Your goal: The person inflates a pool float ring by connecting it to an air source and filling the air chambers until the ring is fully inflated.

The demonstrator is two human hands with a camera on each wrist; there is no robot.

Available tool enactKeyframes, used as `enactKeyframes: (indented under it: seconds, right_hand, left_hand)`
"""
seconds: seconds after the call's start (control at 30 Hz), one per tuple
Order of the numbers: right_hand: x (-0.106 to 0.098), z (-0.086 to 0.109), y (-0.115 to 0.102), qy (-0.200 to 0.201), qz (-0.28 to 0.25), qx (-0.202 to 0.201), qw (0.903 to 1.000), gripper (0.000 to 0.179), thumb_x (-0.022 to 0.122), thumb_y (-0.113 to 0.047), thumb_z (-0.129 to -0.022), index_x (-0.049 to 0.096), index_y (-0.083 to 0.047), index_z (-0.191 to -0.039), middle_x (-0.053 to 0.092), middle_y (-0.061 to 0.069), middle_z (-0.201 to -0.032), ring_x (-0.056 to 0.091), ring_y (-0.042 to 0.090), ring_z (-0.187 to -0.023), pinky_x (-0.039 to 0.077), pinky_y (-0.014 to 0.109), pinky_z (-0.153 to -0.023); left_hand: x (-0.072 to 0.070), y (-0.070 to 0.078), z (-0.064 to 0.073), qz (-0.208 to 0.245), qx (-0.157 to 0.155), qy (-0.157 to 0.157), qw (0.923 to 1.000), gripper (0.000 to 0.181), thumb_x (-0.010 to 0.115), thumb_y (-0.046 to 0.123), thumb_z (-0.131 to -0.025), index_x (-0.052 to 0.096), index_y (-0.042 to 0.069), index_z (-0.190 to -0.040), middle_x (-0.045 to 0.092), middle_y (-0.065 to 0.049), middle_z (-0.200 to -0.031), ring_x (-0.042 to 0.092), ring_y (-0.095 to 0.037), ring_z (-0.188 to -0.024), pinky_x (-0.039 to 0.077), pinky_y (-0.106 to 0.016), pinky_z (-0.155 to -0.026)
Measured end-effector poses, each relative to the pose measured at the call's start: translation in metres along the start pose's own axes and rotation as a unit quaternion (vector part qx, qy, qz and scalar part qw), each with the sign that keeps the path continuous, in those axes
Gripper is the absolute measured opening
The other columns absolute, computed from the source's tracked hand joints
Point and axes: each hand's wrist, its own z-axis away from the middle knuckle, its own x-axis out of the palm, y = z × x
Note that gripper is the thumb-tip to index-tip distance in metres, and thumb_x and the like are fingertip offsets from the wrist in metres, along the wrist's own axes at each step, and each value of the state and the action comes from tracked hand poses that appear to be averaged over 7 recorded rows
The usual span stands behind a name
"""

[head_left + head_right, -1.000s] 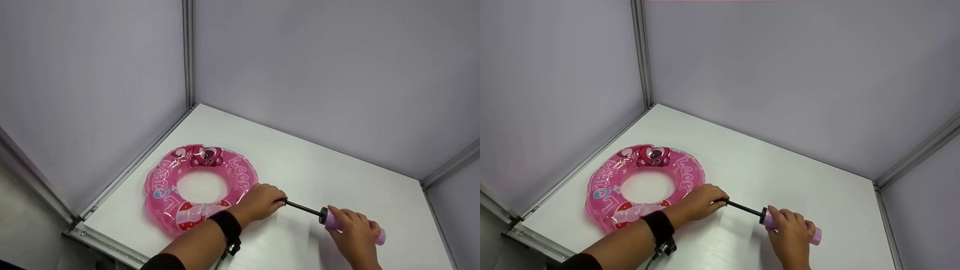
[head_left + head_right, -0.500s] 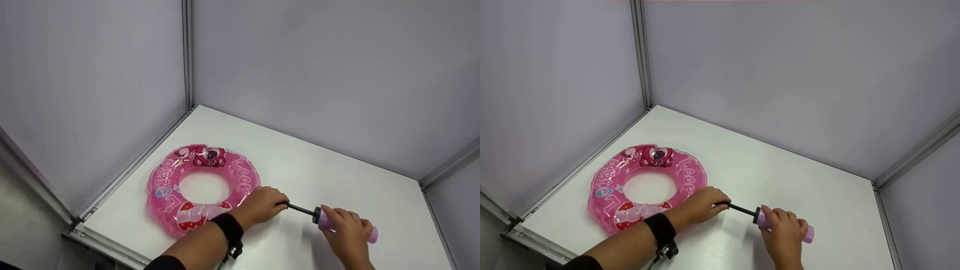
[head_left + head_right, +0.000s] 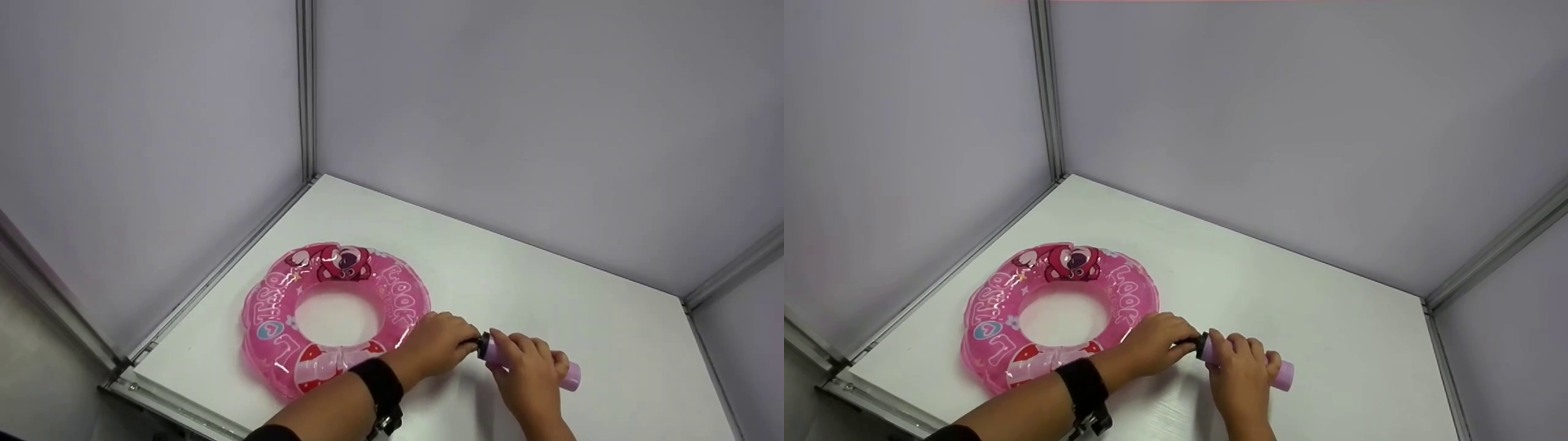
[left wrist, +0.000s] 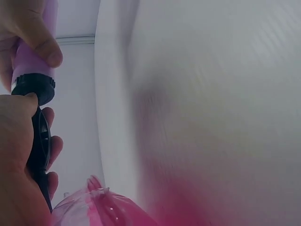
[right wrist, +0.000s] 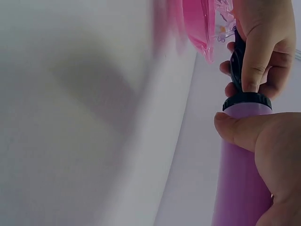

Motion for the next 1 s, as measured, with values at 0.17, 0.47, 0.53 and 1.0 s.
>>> enactKeyframes:
  seconds: [0.17,0.47,0.53,1.0]
  right_hand:
    - [-0.004,0.004,0.013,-0.023,0.003,0.000,0.9997,0.065,0.099,-0.019,-0.074,0.075,-0.032,-0.132,0.077,0.004,-0.119,0.064,0.036,-0.120,0.030,0.064,-0.103]
    - [-0.020,0.013,0.050,-0.029,0.009,0.012,0.9995,0.068,0.099,-0.020,-0.074,0.073,-0.032,-0.135,0.077,0.006,-0.123,0.062,0.038,-0.123,0.030,0.066,-0.104]
    - [-0.024,0.015,0.059,-0.030,0.013,0.016,0.9993,0.068,0.099,-0.019,-0.074,0.073,-0.032,-0.136,0.076,0.007,-0.124,0.061,0.038,-0.124,0.030,0.067,-0.104]
    - [-0.049,0.027,0.110,-0.014,0.007,0.018,0.9997,0.066,0.097,-0.018,-0.074,0.074,-0.030,-0.134,0.077,0.010,-0.124,0.060,0.043,-0.124,0.029,0.075,-0.102]
  left_hand:
    - [0.004,0.002,-0.001,0.009,-0.002,-0.020,0.9998,0.021,0.060,0.041,-0.109,0.078,0.034,-0.119,0.079,0.016,-0.108,0.071,-0.006,-0.100,0.052,-0.026,-0.086]
    - [0.002,0.002,-0.001,0.007,-0.007,-0.023,0.9997,0.020,0.061,0.040,-0.108,0.077,0.032,-0.118,0.078,0.015,-0.105,0.071,-0.006,-0.099,0.054,-0.028,-0.090]
    - [0.001,0.001,0.000,0.008,-0.012,-0.023,0.9996,0.019,0.062,0.039,-0.108,0.078,0.032,-0.117,0.078,0.015,-0.105,0.071,-0.007,-0.099,0.053,-0.028,-0.090]
    - [0.002,0.007,0.002,0.005,-0.035,-0.012,0.9993,0.021,0.062,0.038,-0.109,0.077,0.030,-0.121,0.078,0.014,-0.108,0.071,-0.009,-0.103,0.054,-0.031,-0.095]
